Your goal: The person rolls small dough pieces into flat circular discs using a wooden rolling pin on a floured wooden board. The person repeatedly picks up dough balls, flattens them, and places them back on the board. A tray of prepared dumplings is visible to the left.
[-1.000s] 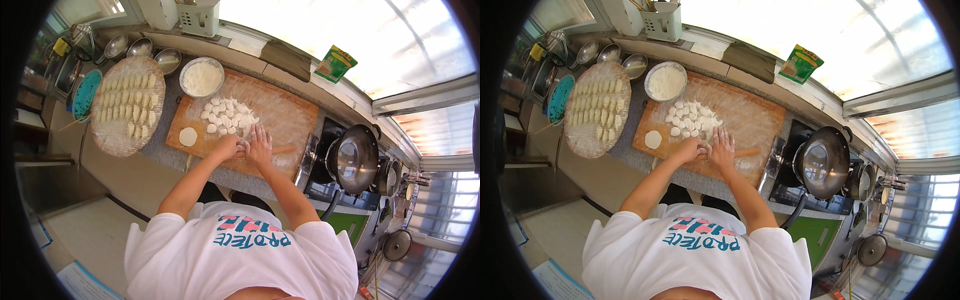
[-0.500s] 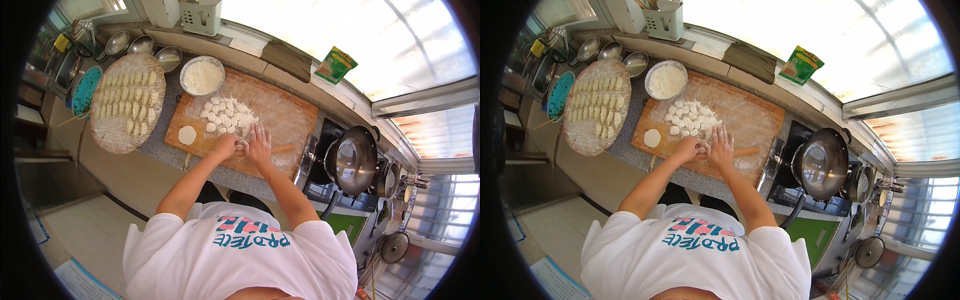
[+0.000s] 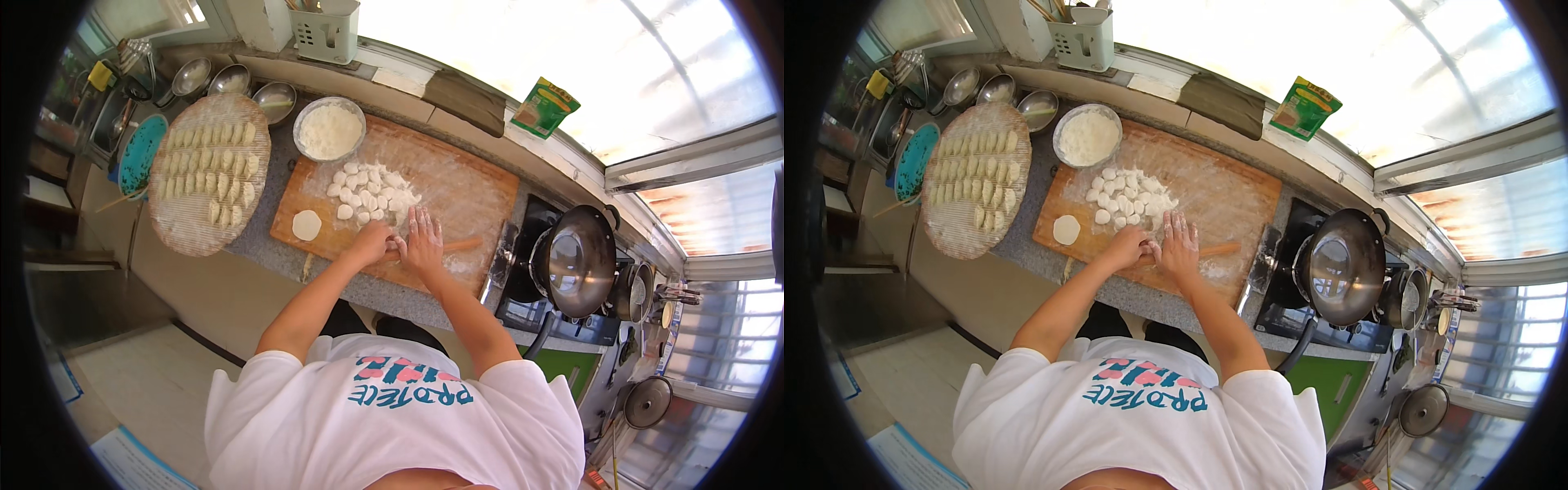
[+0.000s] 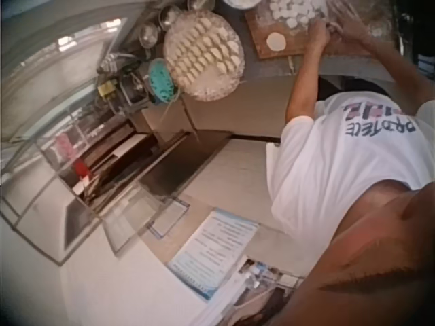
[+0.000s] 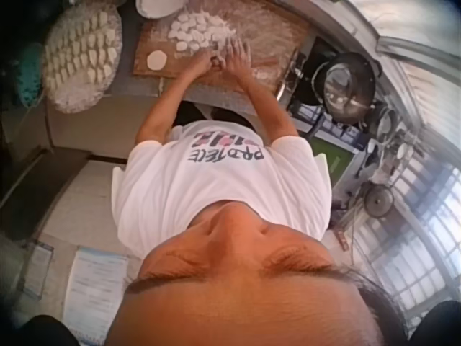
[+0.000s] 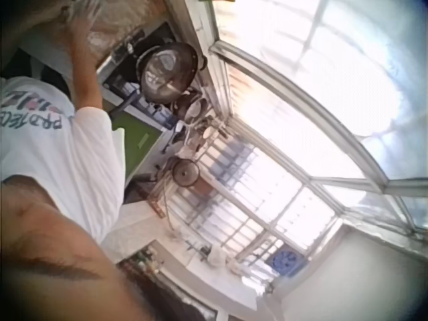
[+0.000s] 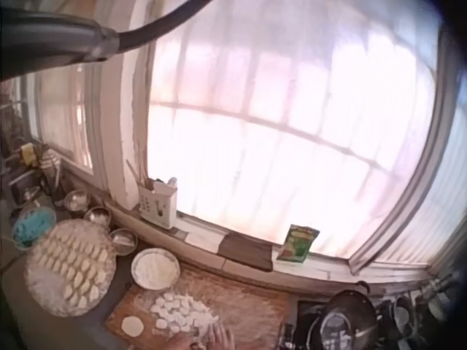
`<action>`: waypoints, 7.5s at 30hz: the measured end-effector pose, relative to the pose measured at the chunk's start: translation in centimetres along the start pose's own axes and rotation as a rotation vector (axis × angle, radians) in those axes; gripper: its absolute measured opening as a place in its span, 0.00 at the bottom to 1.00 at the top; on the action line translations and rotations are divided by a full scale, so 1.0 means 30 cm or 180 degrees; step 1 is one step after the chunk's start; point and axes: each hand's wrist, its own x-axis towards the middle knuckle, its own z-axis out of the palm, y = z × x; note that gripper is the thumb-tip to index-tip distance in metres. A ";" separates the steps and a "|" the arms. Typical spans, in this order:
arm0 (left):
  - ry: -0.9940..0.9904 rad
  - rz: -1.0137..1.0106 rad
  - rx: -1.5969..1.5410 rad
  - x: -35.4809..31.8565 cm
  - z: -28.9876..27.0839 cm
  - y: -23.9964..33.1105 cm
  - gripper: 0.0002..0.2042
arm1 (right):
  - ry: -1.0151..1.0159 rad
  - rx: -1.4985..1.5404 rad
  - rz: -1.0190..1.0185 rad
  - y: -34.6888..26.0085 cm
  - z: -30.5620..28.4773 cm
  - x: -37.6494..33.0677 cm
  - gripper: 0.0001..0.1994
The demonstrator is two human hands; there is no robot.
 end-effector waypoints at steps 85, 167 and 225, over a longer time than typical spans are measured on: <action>0.0106 0.0362 0.0050 -0.025 0.070 -0.048 0.06 | -0.0169 -0.0148 -0.0616 0.008 -0.022 -0.248 0.46; 0.0004 -0.0152 0.0050 -0.027 0.020 0.029 0.06 | -0.0025 -0.0155 -0.0578 0.035 0.005 -0.153 0.48; -0.0247 -0.0098 0.0061 0.005 0.063 -0.043 0.04 | -0.0179 0.0035 -0.0474 0.006 -0.037 -0.294 0.48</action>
